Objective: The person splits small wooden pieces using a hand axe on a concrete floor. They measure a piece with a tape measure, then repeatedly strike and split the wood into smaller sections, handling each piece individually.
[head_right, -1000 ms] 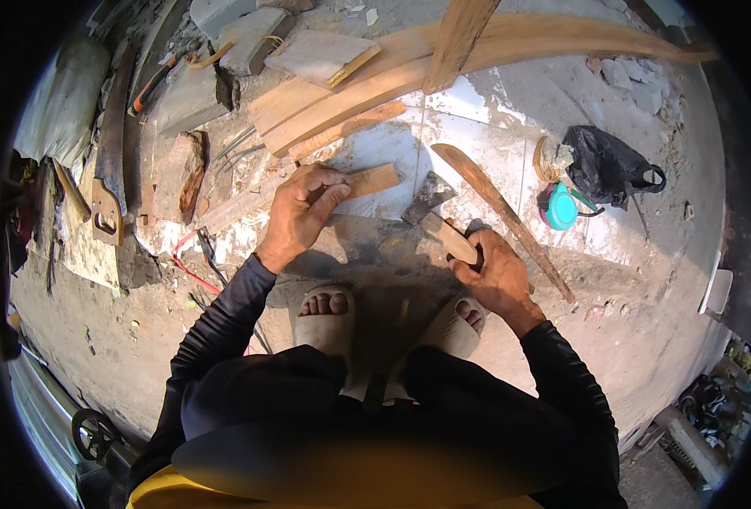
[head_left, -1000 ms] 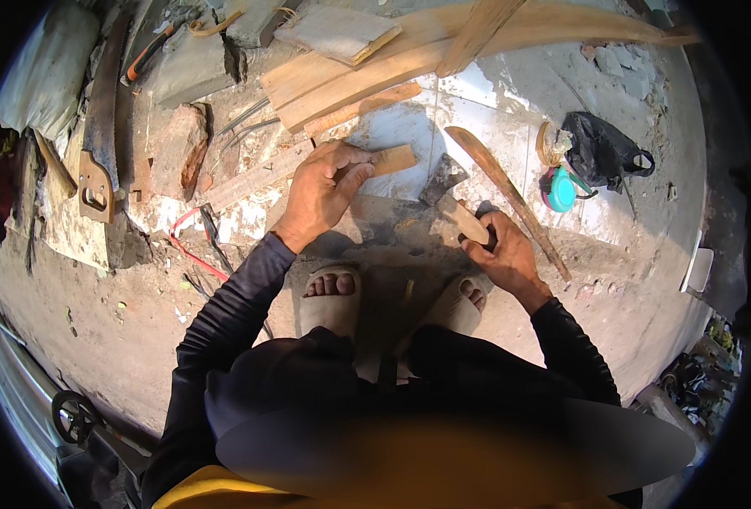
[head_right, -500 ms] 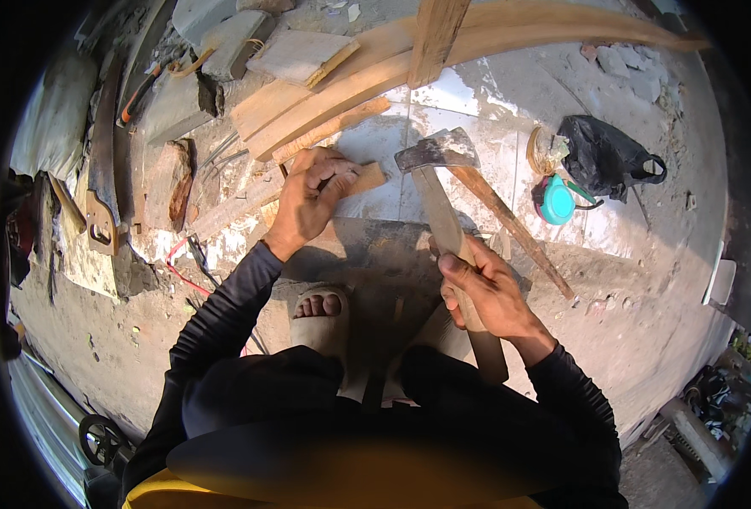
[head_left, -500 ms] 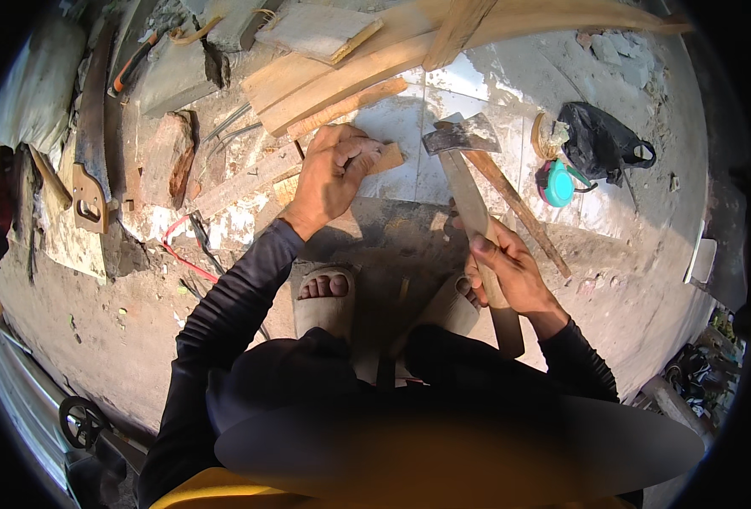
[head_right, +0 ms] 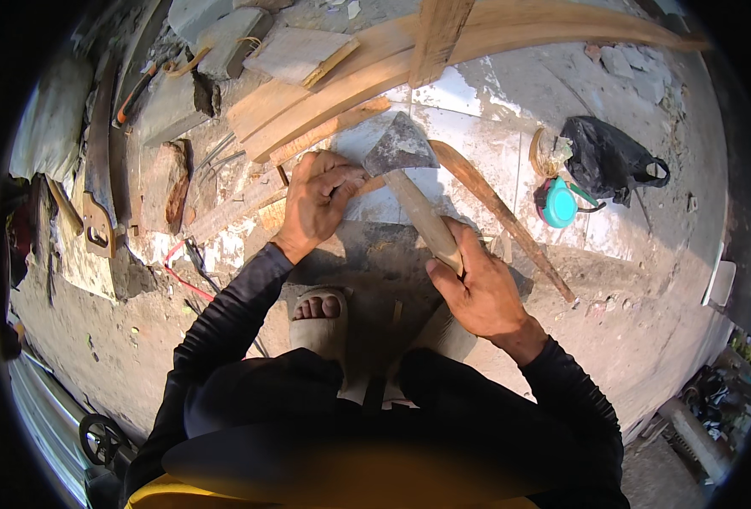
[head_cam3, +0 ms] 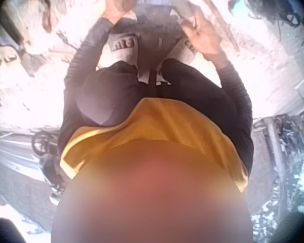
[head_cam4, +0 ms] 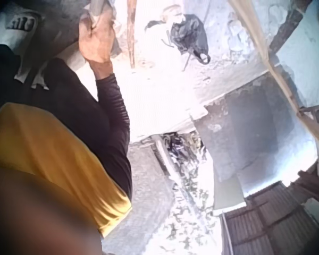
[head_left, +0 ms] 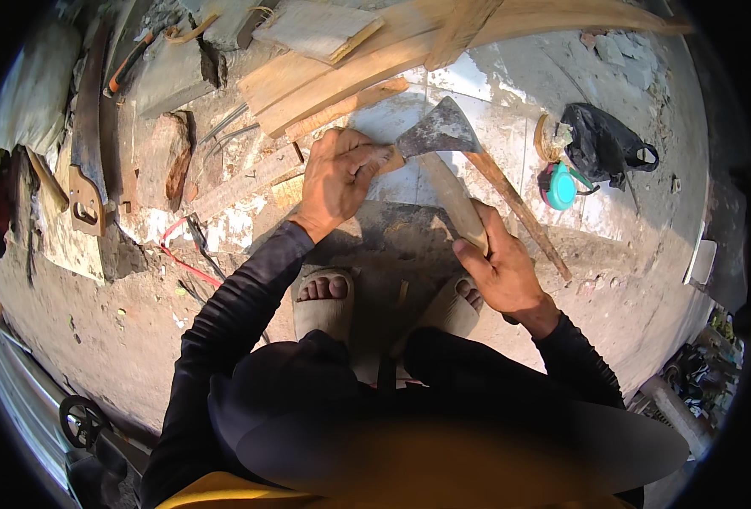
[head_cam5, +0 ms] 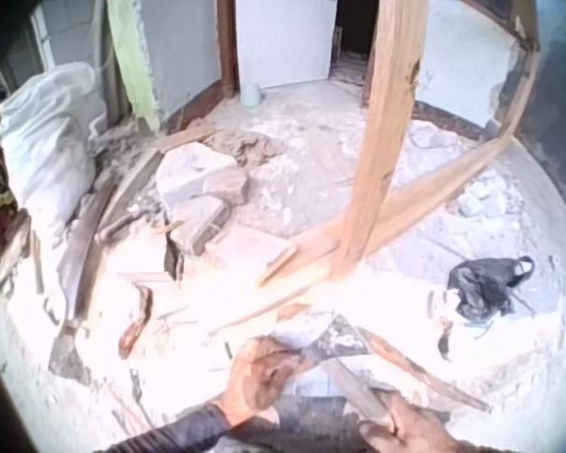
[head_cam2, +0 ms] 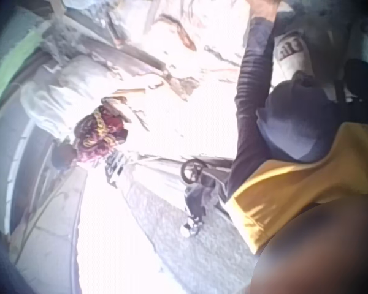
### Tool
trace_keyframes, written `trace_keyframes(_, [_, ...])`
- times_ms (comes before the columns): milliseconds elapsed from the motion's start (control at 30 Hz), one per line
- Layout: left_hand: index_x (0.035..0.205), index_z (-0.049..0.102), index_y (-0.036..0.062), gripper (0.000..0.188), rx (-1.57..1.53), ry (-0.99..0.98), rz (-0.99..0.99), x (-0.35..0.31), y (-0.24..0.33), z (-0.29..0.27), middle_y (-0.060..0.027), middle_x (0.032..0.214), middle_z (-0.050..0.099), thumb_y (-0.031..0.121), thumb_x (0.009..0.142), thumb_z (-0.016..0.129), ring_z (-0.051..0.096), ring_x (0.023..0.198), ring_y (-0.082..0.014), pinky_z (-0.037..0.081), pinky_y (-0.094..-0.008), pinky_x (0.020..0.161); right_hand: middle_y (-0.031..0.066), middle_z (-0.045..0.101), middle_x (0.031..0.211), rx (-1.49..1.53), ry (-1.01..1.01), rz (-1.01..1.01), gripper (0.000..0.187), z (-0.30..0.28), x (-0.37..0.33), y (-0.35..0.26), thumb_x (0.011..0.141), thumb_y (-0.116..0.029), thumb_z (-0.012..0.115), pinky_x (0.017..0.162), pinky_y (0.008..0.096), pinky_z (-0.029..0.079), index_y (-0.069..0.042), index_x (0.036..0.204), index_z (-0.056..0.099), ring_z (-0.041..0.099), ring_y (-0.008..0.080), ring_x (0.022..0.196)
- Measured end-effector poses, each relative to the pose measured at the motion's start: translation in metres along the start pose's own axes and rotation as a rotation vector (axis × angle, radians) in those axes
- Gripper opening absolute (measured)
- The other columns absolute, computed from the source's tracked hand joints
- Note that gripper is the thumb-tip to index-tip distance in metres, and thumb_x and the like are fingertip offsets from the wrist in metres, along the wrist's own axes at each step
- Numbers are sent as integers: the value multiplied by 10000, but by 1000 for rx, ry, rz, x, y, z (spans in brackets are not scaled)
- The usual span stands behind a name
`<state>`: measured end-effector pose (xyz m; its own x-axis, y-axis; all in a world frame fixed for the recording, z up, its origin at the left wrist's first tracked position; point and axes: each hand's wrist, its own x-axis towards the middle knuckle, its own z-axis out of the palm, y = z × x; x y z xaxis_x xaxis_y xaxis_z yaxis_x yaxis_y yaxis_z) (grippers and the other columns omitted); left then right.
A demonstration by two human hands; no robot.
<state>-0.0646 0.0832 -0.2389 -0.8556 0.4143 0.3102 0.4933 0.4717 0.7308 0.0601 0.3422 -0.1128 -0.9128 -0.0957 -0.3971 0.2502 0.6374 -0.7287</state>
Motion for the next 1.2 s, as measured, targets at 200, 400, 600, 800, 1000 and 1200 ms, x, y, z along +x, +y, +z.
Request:
trace_keyframes(200, [1051, 809, 68, 137, 32, 19, 2, -1, 1, 1, -75, 1069, 719, 94, 917, 798, 605, 1002, -319, 490, -419, 917, 281, 678, 1357, -96, 41, -105, 602, 4, 1, 3, 1045, -236, 674, 985, 498, 577, -52, 1569, 441, 693, 481, 1210])
trace_keyframes(400, [1103, 822, 84, 179, 42, -33, -11, -2, -1, -1, -61, 1094, 711, 123, 941, 759, 618, 1043, -305, 480, -426, 944, 271, 664, 1401, -200, 132, -249, 609, 9, 10, 12, 1052, -259, 668, 979, 490, 588, -50, 1578, 445, 711, 467, 1184])
trace_keyframes(600, [1098, 818, 78, 206, 69, -34, -12, -1, 0, 0, -53, 1098, 712, 93, 900, 761, 620, 1049, -297, 478, -421, 944, 257, 674, 1397, -243, 60, -177, 609, 5, 8, 12, 1035, -231, 696, 962, 481, 604, -57, 1568, 460, 723, 446, 1171])
trace_keyframes(800, [1094, 819, 79, 219, 81, -42, -9, -3, -1, -3, -37, 1089, 711, 123, 884, 776, 623, 1051, -274, 468, -415, 973, 264, 675, 1395, -327, 161, -252, 560, 14, 15, 14, 1053, -278, 672, 907, 502, 623, -84, 1544, 483, 725, 442, 1182])
trace_keyframes(1000, [1146, 812, 82, 255, 40, -90, -45, -4, 3, -4, -36, 1202, 708, 187, 916, 788, 608, 1140, -271, 474, -426, 1000, 262, 730, 1239, -251, 75, -94, 571, 10, 15, 16, 1048, -263, 667, 903, 528, 609, -111, 1553, 447, 743, 483, 1075])
trace_keyframes(1200, [1359, 723, 43, 534, 195, -141, -24, -23, 6, -33, -127, 1327, 656, 277, 895, 845, 603, 1163, -335, 468, -451, 1028, 285, 714, 1241, -177, 41, -22, 560, 5, 11, 7, 1044, -265, 651, 921, 544, 588, -127, 1545, 442, 718, 513, 1093])
